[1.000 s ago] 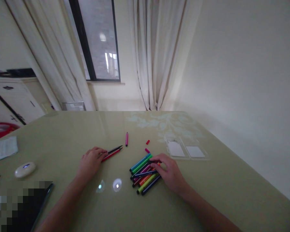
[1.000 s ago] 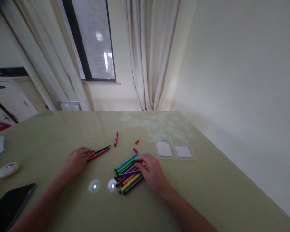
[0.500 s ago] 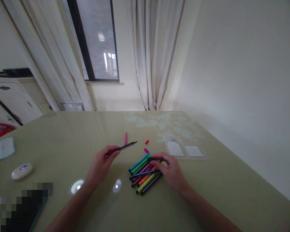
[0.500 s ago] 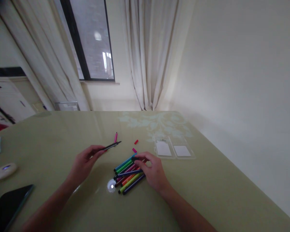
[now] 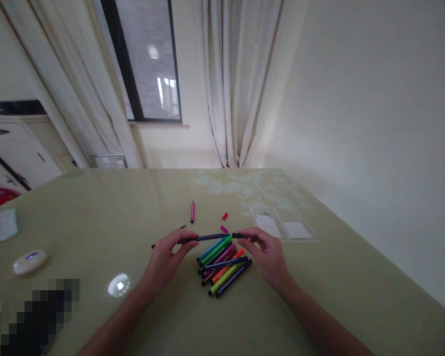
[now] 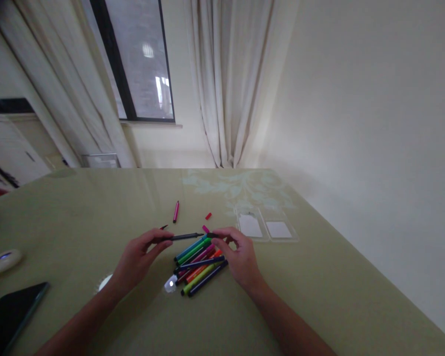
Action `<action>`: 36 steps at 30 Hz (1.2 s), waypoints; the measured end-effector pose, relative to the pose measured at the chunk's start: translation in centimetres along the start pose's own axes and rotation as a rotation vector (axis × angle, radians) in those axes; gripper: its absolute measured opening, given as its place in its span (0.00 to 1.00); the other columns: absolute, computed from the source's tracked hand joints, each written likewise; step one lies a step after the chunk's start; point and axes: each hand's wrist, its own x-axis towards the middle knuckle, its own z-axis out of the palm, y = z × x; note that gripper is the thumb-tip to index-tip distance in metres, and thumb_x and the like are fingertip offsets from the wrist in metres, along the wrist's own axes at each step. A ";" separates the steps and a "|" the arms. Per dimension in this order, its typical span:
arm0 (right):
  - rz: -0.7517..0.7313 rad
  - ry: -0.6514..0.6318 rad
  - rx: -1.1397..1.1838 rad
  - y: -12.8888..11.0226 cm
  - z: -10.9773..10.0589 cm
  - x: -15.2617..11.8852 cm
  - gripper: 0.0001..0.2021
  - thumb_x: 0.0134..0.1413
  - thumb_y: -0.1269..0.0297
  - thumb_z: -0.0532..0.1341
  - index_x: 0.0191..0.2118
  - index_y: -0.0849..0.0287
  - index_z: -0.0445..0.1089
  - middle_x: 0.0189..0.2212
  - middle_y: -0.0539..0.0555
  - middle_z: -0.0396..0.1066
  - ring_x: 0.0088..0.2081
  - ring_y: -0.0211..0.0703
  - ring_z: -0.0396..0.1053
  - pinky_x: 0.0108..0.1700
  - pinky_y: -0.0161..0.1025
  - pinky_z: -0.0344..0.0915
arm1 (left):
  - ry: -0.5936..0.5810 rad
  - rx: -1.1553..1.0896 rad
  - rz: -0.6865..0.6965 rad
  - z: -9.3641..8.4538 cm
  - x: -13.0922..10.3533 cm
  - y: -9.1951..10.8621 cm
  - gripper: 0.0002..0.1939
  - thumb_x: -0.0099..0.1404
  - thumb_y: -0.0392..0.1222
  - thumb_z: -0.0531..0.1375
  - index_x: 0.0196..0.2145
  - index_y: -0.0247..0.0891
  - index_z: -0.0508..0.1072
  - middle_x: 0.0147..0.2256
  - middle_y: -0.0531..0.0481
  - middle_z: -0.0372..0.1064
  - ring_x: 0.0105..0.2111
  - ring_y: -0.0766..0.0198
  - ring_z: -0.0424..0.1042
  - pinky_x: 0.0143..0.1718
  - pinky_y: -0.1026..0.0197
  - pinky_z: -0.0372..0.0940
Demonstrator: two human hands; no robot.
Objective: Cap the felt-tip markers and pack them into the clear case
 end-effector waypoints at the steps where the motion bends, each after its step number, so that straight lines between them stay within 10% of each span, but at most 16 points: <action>1: -0.008 -0.004 -0.007 -0.1 0.0 0.0 0.07 0.58 0.60 0.71 0.42 0.53 0.82 0.36 0.54 0.82 0.35 0.45 0.74 0.39 0.41 0.71 | -0.007 0.006 0.003 0.1 -0.1 0.1 0.09 0.68 0.51 0.65 0.40 0.46 0.83 0.38 0.51 0.82 0.39 0.58 0.80 0.42 0.59 0.73; 36: -0.192 -0.107 -0.058 -0.2 -0.5 -0.7 0.06 0.62 0.59 0.69 0.41 0.50 0.84 0.31 0.53 0.81 0.32 0.46 0.77 0.37 0.42 0.73 | -0.093 -0.082 -0.087 1.6 -0.9 1.4 0.12 0.65 0.53 0.66 0.36 0.44 0.84 0.34 0.48 0.83 0.34 0.56 0.80 0.37 0.58 0.73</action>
